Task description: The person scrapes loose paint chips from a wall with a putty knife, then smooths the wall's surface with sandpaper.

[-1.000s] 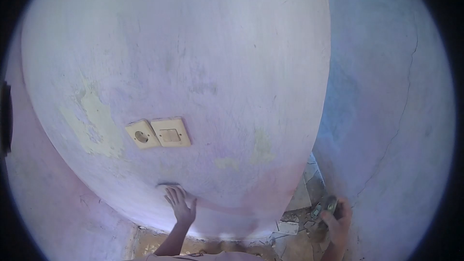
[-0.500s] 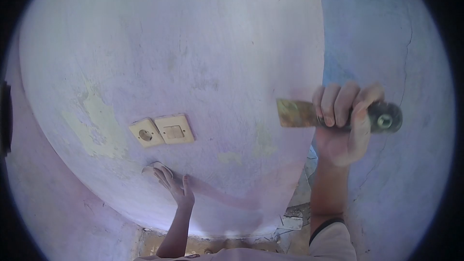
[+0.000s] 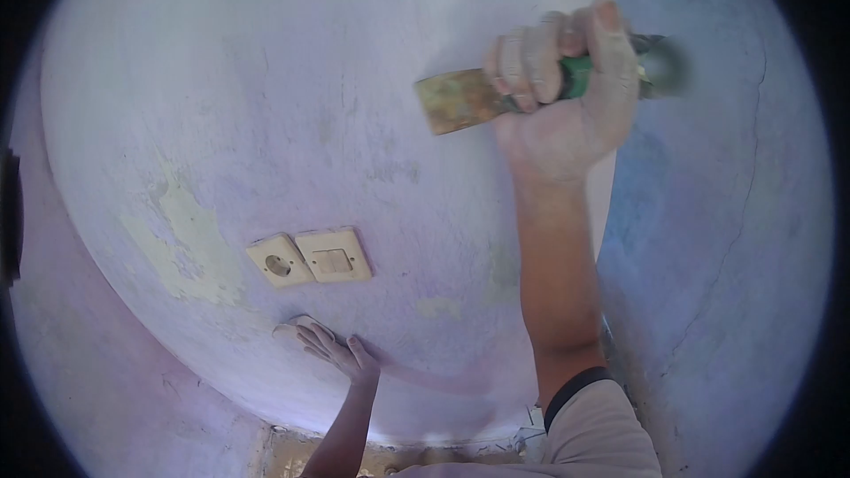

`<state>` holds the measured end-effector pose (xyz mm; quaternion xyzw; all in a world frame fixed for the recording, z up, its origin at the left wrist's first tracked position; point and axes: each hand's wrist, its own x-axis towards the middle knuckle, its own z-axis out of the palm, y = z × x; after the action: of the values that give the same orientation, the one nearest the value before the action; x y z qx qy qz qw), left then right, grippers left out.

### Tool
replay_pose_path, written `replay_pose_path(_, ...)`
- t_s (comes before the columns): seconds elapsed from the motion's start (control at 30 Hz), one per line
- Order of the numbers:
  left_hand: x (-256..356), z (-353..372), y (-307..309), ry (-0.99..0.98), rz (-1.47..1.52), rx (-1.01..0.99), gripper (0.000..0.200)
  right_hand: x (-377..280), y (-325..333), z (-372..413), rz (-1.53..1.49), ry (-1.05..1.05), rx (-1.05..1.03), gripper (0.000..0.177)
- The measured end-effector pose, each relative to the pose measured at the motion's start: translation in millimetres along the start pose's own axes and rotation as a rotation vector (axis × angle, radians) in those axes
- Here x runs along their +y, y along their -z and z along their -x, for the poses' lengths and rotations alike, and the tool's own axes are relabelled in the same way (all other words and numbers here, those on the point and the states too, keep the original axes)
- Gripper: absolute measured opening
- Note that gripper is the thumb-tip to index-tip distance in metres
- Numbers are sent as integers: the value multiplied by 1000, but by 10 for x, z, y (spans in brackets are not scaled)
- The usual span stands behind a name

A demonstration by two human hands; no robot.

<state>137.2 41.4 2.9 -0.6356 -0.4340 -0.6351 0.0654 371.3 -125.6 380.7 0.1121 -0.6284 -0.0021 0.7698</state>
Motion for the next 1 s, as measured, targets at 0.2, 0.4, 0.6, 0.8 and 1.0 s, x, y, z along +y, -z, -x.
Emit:
replay_pose_path(0.2,-33,33,-35,-14,-25,16,75,-100,13,53,54,104,-144,32)
replay_pose_path(0.4,-12,30,-62,-48,-45,59,74,-208,10,50,60,126,-139,32)
replay_pose_path(0.6,-50,37,-83,-72,-39,77,73,-14,-1,124,7,48,-119,31)
replay_pose_path(0.8,36,163,-32,-10,32,-57,81,-602,218,1296,-155,-246,0,40)
replay_pose_path(1.0,577,995,117,-223,72,-589,93,-1310,234,3036,-246,-1007,514,56)
